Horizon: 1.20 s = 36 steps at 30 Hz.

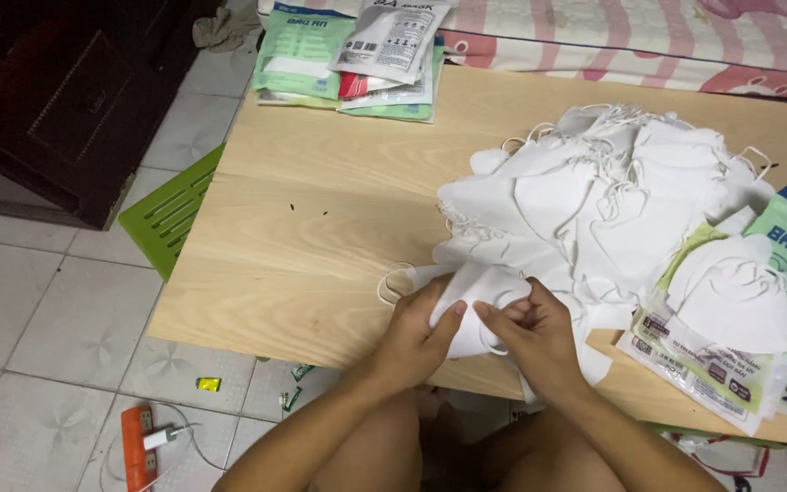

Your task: Folding white face masks and inserting them into individual plastic packaging bags.

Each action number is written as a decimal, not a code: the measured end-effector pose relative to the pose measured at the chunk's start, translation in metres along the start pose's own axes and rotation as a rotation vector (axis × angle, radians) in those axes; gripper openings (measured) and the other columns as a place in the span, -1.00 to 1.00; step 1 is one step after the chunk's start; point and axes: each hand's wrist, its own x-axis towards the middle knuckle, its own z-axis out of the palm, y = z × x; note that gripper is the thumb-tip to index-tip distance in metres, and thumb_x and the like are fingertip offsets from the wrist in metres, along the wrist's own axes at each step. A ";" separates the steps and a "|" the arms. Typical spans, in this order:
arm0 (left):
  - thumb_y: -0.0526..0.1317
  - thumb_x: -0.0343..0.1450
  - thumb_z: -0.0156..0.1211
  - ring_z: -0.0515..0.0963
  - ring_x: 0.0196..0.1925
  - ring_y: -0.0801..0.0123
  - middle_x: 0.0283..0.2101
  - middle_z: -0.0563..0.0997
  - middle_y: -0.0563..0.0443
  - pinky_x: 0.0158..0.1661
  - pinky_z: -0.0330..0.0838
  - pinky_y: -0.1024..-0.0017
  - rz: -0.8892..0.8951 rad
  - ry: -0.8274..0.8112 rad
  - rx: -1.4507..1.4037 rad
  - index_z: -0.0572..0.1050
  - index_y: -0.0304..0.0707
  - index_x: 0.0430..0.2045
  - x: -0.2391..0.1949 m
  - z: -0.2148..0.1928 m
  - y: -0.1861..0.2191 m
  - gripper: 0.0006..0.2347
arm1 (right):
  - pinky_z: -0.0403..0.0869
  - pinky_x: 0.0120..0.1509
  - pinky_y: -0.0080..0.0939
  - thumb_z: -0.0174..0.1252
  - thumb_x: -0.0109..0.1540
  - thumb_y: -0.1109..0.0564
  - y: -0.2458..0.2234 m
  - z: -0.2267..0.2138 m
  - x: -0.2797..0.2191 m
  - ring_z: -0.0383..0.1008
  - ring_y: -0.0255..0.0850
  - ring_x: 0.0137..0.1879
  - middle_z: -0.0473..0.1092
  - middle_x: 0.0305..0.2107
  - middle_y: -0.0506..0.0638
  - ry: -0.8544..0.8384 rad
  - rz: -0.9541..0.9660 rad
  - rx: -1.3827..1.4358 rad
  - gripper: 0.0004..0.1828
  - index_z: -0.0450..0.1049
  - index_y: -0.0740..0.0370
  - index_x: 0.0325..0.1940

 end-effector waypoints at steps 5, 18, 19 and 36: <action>-0.36 0.48 0.01 0.72 -0.18 -0.07 -0.20 0.68 -0.25 -0.21 0.66 0.10 0.246 0.118 0.224 0.52 -0.27 0.08 -0.011 0.000 -0.002 -0.71 | 0.50 -0.09 -0.11 0.45 0.13 0.22 -0.005 -0.016 -0.002 0.51 -0.22 -0.29 0.51 -0.49 0.10 0.023 -0.373 -0.216 -0.61 0.37 0.31 -0.11; -0.40 0.40 0.01 0.64 -0.04 0.16 0.04 0.58 -0.09 -0.14 0.59 0.26 0.416 -0.193 0.352 0.35 -0.30 0.21 -0.029 0.002 0.007 -0.58 | 0.38 0.44 0.19 0.04 0.36 -0.09 -0.039 -0.013 -0.015 0.45 0.14 0.23 0.43 0.12 0.23 -0.254 -0.994 -0.594 -0.49 0.34 0.36 0.21; -0.39 0.39 0.01 0.64 -0.19 0.15 -0.10 0.61 -0.08 -0.21 0.58 0.26 0.419 -0.199 0.337 0.38 -0.28 0.19 -0.030 0.001 0.006 -0.58 | 0.47 0.28 0.06 0.05 0.35 -0.10 -0.038 -0.014 -0.014 0.51 0.07 0.08 0.50 0.00 0.13 -0.276 -0.992 -0.575 -0.52 0.39 0.36 0.15; -0.09 0.51 0.02 0.65 -0.29 0.43 -0.28 0.69 0.04 -0.28 0.54 0.44 -0.263 -0.339 -0.025 0.50 -0.22 -0.10 -0.023 -0.003 0.023 -0.76 | 0.05 -0.46 -0.23 0.13 0.36 0.05 -0.017 -0.035 -0.011 -0.01 -0.27 -0.56 -0.04 -0.65 -0.14 -0.376 -0.606 -0.459 -0.59 0.13 0.14 -0.49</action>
